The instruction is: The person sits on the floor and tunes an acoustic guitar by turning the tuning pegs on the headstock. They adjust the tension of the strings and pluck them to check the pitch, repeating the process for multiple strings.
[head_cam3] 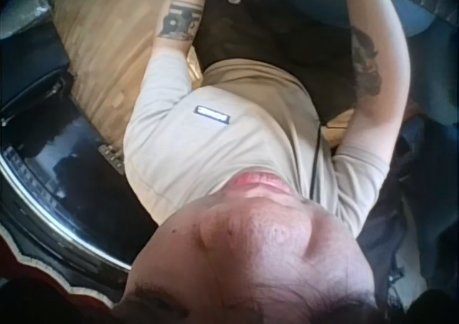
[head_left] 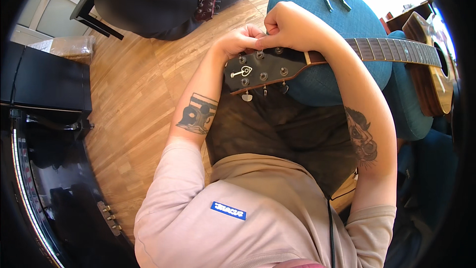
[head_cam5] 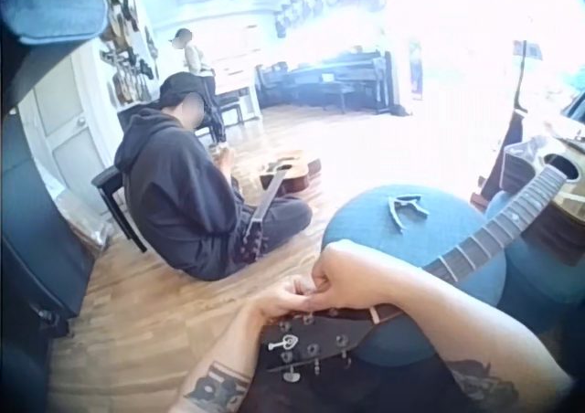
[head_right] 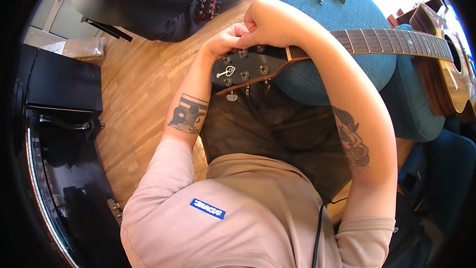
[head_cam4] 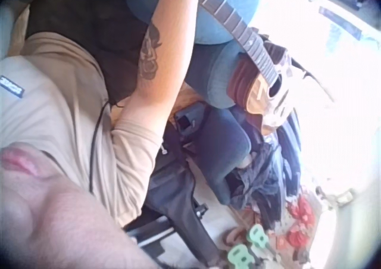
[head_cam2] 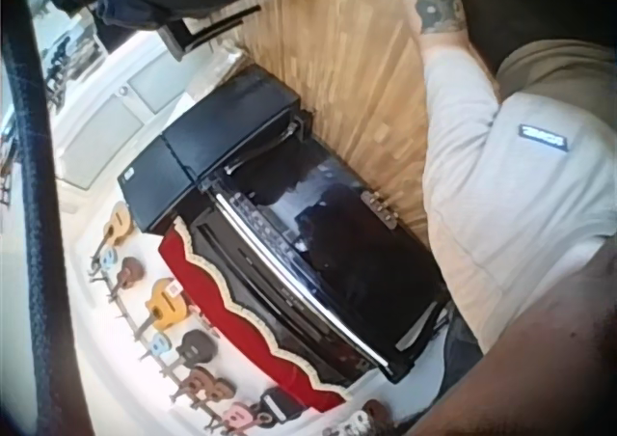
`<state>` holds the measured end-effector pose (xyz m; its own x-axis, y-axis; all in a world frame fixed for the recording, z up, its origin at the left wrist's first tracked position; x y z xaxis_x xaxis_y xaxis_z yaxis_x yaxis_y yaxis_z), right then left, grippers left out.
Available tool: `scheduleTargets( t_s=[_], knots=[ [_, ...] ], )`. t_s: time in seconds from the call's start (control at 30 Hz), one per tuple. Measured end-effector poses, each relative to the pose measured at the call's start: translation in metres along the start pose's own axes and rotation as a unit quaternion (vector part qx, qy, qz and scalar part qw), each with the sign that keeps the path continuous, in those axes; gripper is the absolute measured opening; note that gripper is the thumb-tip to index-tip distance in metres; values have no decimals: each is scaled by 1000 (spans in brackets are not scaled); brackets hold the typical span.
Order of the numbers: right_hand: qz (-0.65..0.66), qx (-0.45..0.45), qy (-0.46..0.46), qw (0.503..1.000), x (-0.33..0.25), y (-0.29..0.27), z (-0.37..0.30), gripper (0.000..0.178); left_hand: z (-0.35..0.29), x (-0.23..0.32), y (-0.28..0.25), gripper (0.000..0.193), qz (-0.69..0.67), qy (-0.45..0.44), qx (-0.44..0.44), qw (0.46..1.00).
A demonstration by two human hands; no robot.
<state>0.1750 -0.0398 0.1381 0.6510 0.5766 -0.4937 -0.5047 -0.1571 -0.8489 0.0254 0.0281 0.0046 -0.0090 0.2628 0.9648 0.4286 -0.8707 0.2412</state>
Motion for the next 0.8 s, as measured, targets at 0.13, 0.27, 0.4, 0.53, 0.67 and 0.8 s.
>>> scheduleTargets(
  t_s=[0.13, 0.27, 0.4, 0.53, 0.67, 0.8],
  knots=[
    [3, -5, 6, 1000, 1, 1, 0, 53, -6, 5, 0, 13, -23, 72, 16, 997],
    [-17, -12, 3, 1000, 6, 1, 1, 52, -16, 11, -1, 18, -83, 93, -23, 992],
    [-15, 1, -13, 1000, 7, 1, 1, 52, -13, 4, -8, 17, -68, 81, -21, 994],
    [-11, -20, -7, 1000, 4, 3, 3, 53, -10, 1, -8, 15, -56, 53, -23, 997],
    [4, -34, 4, 999, 4, 3, 4, 54, -10, 7, 5, 21, -32, 50, 6, 998],
    [8, -27, 5, 1000, 3, 1, 5, 51, -8, 12, 11, 29, 26, 69, 48, 996]
  ],
)
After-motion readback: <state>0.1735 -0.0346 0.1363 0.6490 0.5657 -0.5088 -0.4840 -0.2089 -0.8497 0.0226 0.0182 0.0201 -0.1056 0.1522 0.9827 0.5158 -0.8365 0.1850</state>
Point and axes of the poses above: each hand's wrist, its own z-axis towards the middle knuckle, its own y-axis out of the palm, x = y × z, the point moved 3 cm from there along z, towards the middle knuckle, and after that the axes turned 6 degrees about -y, right-handed, at the moved point
